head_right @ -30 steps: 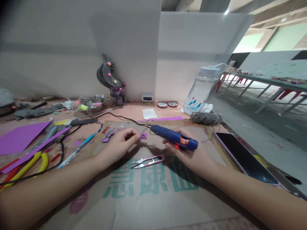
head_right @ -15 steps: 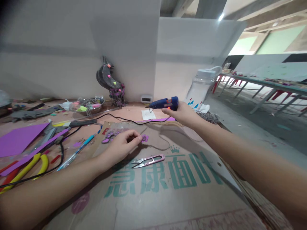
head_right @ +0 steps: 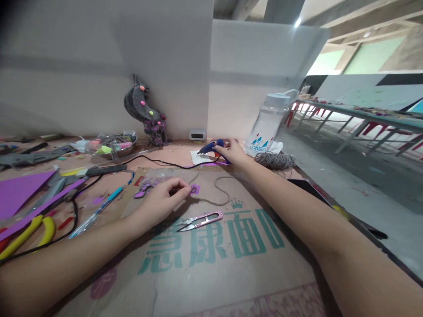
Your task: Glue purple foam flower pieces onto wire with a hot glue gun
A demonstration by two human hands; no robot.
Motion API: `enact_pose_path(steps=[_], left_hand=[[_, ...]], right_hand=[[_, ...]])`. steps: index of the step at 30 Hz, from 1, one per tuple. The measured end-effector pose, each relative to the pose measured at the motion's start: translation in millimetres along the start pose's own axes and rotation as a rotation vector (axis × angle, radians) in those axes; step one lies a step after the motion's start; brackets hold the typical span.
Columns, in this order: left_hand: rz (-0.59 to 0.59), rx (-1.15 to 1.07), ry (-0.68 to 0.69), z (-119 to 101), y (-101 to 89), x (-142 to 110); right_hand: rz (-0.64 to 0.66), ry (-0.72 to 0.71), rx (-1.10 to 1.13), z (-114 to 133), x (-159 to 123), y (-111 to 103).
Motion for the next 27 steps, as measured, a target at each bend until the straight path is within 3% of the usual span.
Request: enact_pose_path(steps=[3,5,9,12,18,27], left_hand=[[-0.004,-0.003,0.012,-2.3,-0.4,0.3],[0.004,-0.011,0.021,-3.9,-0.4,0.7],[0.022,0.002,0.067,-7.3,-0.1,1.2],[0.028,0.051,0.097,-8.5,0.0,1.5],[0.048,0.108,0.112,-8.8,1.2,1.5],[0.04,0.177,0.213,-12.1,3.4,-3.0]], right_hand=[[-0.205,-0.031,-0.033,7.9,-21.7,-24.8],[-0.254,-0.173,-0.041,25.2,-50.5,-31.9],[0.117,-0.265,-0.163,51.1,-115.2,-3.3],[0.228,-0.225,-0.135,57.9,-146.5,11.7],[0.32,-0.089,0.008,51.7,-154.0,20.8],[0.466,-0.028,0.121,43.7,-156.1,32.0]])
Point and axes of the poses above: each hand's wrist, its own x-axis towards the middle knuckle, its own y-axis out of the palm, z = x × y, the point moved 6 cm from there along x, towards the middle knuckle, and after that the axes turned 3 degrees about y, right-handed, at the moved point
